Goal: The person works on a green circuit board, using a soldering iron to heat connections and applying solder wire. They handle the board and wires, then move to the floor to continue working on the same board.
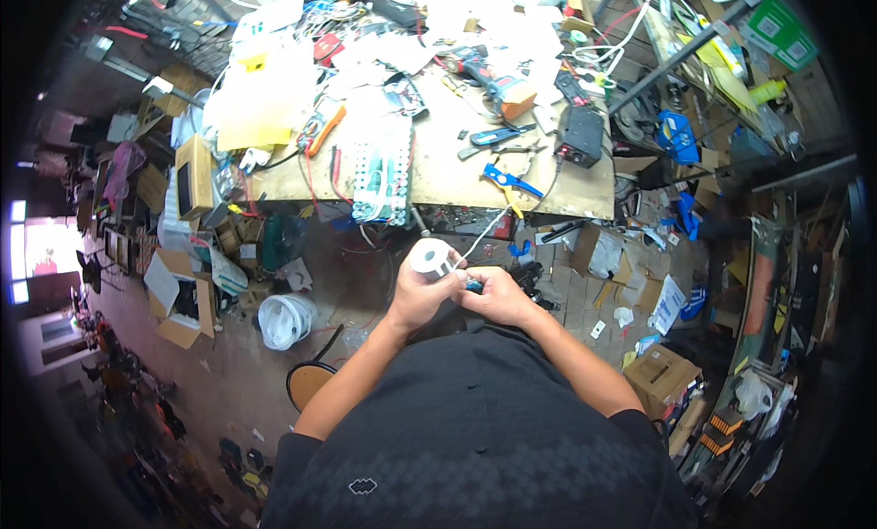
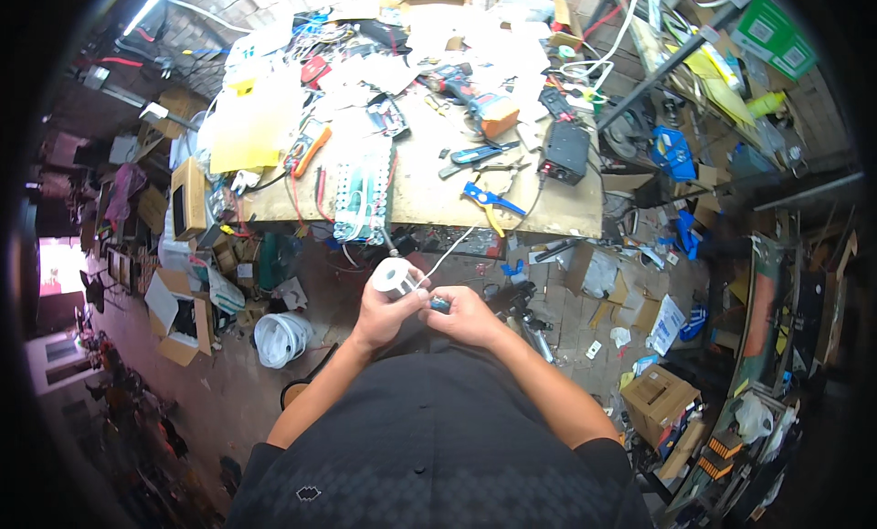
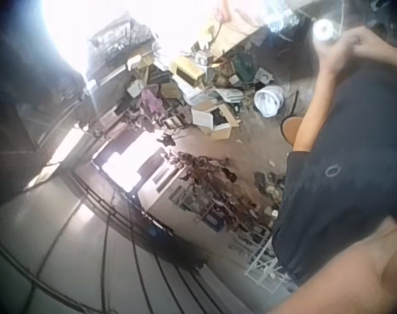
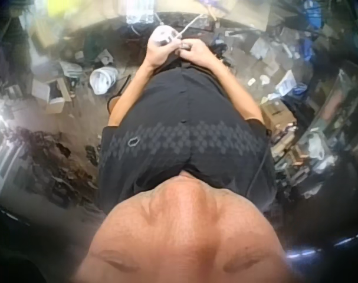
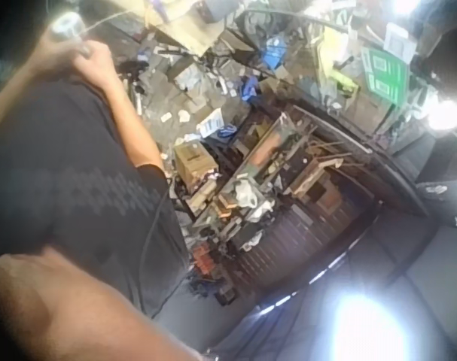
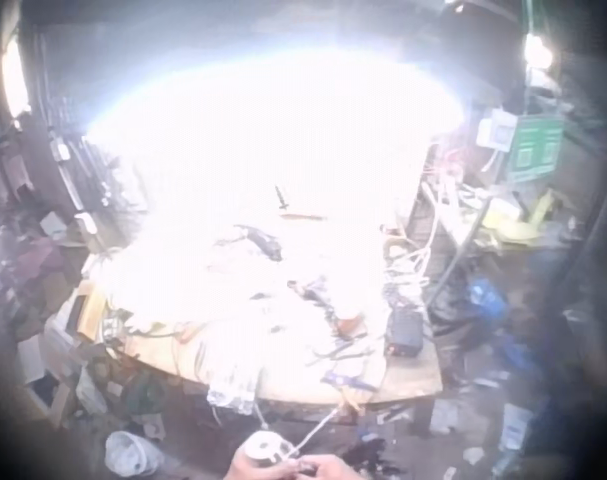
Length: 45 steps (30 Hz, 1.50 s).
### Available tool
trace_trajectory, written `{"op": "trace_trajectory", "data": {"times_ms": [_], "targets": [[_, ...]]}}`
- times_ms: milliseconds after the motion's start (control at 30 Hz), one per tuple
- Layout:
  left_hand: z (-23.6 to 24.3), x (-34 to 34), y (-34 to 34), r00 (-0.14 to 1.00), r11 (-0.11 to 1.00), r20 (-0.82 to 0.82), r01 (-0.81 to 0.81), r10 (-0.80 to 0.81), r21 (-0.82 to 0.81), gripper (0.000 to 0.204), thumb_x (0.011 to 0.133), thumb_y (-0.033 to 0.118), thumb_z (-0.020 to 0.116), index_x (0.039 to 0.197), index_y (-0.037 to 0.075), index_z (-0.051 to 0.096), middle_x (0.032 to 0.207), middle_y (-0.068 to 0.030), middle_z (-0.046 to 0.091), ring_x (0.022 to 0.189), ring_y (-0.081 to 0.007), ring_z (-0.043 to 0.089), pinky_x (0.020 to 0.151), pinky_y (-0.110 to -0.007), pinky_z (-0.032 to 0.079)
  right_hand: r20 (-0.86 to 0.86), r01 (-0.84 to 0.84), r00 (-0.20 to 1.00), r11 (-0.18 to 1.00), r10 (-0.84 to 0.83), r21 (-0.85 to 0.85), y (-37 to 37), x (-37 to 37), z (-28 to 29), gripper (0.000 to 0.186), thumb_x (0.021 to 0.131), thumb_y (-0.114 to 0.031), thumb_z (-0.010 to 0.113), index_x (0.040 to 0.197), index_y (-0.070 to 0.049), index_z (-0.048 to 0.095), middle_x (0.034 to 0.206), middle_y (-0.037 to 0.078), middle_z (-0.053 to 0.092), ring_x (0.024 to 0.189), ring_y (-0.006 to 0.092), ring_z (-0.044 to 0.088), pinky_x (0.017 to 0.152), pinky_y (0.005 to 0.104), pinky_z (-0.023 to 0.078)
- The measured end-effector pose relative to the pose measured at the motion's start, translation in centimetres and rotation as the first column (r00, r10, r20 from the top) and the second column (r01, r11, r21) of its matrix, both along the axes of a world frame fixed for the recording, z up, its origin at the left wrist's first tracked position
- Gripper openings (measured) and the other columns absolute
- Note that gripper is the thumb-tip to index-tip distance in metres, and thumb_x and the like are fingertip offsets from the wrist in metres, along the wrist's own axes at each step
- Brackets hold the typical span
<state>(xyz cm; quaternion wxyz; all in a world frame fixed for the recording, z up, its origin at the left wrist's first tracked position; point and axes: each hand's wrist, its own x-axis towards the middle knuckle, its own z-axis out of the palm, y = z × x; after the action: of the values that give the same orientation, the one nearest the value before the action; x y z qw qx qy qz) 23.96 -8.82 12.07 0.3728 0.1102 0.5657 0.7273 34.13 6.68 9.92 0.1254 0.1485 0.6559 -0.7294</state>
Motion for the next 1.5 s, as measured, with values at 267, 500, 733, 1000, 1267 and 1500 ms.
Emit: {"op": "trace_trajectory", "data": {"times_ms": [267, 500, 733, 1000, 1267, 1500], "targets": [[0.4, 0.0, 0.4, 0.998, 0.996, 0.01, 0.069, -0.069, -0.061, 0.027, 0.088, -0.002, 0.07, 0.112, 0.003, 0.058, 0.103, -0.007, 0.067, 0.086, -0.0144, 0.068, 0.075, -0.03, 0.056, -0.026, -0.016, 1.0, 0.999, 0.017, 0.028, 0.7, 0.7, -1.0, 0.02, 0.089, -0.021, 0.073, 0.091, -0.002, 0.07, 0.077, -0.001, 0.065, 0.074, 0.005, 0.055, 0.067, 0.0271, 0.048], [-1.0, 0.1, 0.0, 0.998, 0.995, -0.033, 0.047, -0.051, -0.088, 0.03, 0.088, -0.004, 0.07, 0.115, 0.003, 0.058, 0.105, -0.0073, 0.066, 0.085, -0.015, 0.068, 0.075, -0.031, 0.057, -0.04, -0.044, 0.998, 0.996, 0.048, 0.079, 1.0, 0.5, -0.2, 0.019, 0.089, -0.02, 0.071, 0.092, -0.001, 0.07, 0.077, 0.001, 0.067, 0.073, 0.0064, 0.056, 0.067, 0.0279, 0.049], [-1.4, 0.2, -0.4, 0.998, 0.995, -0.029, 0.055, -0.058, -0.089, 0.03, 0.089, -0.003, 0.071, 0.115, 0.003, 0.057, 0.104, -0.007, 0.066, 0.084, -0.0149, 0.068, 0.075, -0.03, 0.057, -0.043, -0.041, 0.998, 0.998, 0.043, 0.044, 1.0, 0.6, 0.0, 0.02, 0.089, -0.02, 0.072, 0.09, -0.001, 0.069, 0.076, 0.003, 0.067, 0.071, 0.0075, 0.057, 0.067, 0.0293, 0.049], [-0.7, 0.4, -0.4, 0.999, 0.995, 0.031, 0.046, -0.044, -0.089, 0.027, 0.089, -0.002, 0.071, 0.113, 0.002, 0.058, 0.103, -0.007, 0.067, 0.084, -0.0152, 0.069, 0.076, -0.03, 0.057, -0.035, -0.044, 0.998, 0.995, 0.047, 0.092, 1.0, 0.7, 0.0, 0.023, 0.088, -0.023, 0.074, 0.086, -0.001, 0.068, 0.071, 0.004, 0.065, 0.069, 0.0077, 0.057, 0.065, 0.0299, 0.049], [-0.6, 0.6, -0.5, 0.998, 0.993, 0.049, -0.022, 0.028, -0.112, 0.027, 0.089, -0.002, 0.071, 0.113, 0.002, 0.059, 0.103, -0.0085, 0.067, 0.081, -0.0157, 0.068, 0.072, -0.031, 0.057, -0.03, -0.049, 0.998, 0.993, 0.052, 0.109, 0.8, 0.9, -0.1, 0.022, 0.086, -0.022, 0.073, 0.089, 0.0, 0.069, 0.074, 0.007, 0.068, 0.07, 0.0105, 0.06, 0.067, 0.0309, 0.05], [-0.3, 0.6, -0.3, 0.999, 0.994, 0.039, -0.024, 0.029, -0.108, 0.027, 0.089, -0.002, 0.071, 0.112, 0.001, 0.059, 0.101, -0.0091, 0.067, 0.078, -0.0155, 0.067, 0.07, -0.031, 0.056, -0.077, -0.058, 0.994, 0.985, 0.072, 0.164, 1.1, 1.0, 0.2, 0.026, 0.083, -0.023, 0.071, 0.092, 0.001, 0.071, 0.08, 0.013, 0.071, 0.076, 0.0178, 0.067, 0.072, 0.0341, 0.052]]}}
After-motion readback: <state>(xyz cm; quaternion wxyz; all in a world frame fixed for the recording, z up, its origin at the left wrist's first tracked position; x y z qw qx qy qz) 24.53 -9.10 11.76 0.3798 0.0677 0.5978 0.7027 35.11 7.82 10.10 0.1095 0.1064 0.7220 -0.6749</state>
